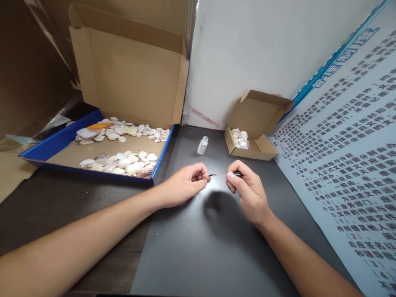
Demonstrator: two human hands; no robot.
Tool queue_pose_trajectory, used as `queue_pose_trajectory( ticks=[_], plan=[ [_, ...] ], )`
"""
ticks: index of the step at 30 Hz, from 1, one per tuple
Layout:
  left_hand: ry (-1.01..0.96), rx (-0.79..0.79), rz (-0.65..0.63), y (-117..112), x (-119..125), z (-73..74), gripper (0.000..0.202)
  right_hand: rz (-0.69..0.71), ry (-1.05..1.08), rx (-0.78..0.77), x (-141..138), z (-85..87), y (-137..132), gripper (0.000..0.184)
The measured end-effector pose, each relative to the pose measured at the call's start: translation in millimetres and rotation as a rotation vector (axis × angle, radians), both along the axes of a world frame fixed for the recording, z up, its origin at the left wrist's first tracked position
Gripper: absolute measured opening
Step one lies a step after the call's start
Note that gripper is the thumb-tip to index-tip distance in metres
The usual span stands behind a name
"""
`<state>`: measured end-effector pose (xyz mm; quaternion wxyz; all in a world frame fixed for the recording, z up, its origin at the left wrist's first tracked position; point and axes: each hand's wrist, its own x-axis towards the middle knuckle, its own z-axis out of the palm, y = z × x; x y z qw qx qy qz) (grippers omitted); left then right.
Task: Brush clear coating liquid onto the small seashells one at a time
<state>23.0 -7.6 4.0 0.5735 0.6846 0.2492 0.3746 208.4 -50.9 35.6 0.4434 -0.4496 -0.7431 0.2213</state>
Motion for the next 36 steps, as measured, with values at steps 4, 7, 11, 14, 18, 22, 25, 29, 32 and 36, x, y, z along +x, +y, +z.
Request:
queue_pose_trajectory(
  ticks=[4, 7, 11, 14, 18, 22, 25, 29, 32, 36],
  plan=[
    [0.002, 0.003, 0.005, -0.5, 0.2, -0.1, 0.011, 0.013, -0.027, -0.023, -1.5, -2.1, -0.5, 0.019],
    [-0.005, 0.001, 0.000, -0.6, 0.1, -1.1, 0.009, -0.050, -0.019, -0.013, -0.1, -2.4, 1.2, 0.020],
    [-0.002, 0.003, 0.009, -0.5, 0.5, -1.3, 0.010, 0.015, 0.046, 0.004, 1.2, -1.3, 1.5, 0.020],
    [0.001, 0.004, 0.013, -0.5, 0.8, -0.7, 0.009, 0.063, 0.017, -0.008, -0.1, -2.7, -0.2, 0.019],
    [0.002, 0.021, 0.018, -0.9, 0.6, -0.3, 0.012, 0.032, -0.043, -0.026, -1.8, -5.0, -0.9, 0.018],
    [0.005, 0.008, 0.009, -0.8, 0.5, 0.0, 0.011, 0.009, -0.077, -0.034, -3.5, -3.1, 0.2, 0.019],
    [0.007, 0.007, 0.005, -0.7, 0.2, 0.7, 0.008, -0.044, -0.088, -0.024, -4.6, 0.2, 1.4, 0.020],
    [0.000, 0.004, 0.002, -0.9, -0.2, 0.8, 0.008, -0.131, -0.082, -0.010, -3.5, 2.8, 2.6, 0.020],
    [-0.007, -0.002, -0.001, -0.4, 0.1, 0.2, 0.010, -0.078, -0.058, 0.004, -1.6, 1.7, 2.0, 0.021],
    [0.007, -0.001, -0.002, -0.4, 0.3, 0.7, 0.009, 0.045, -0.042, 0.019, -1.1, -1.0, -0.1, 0.020]
  ],
)
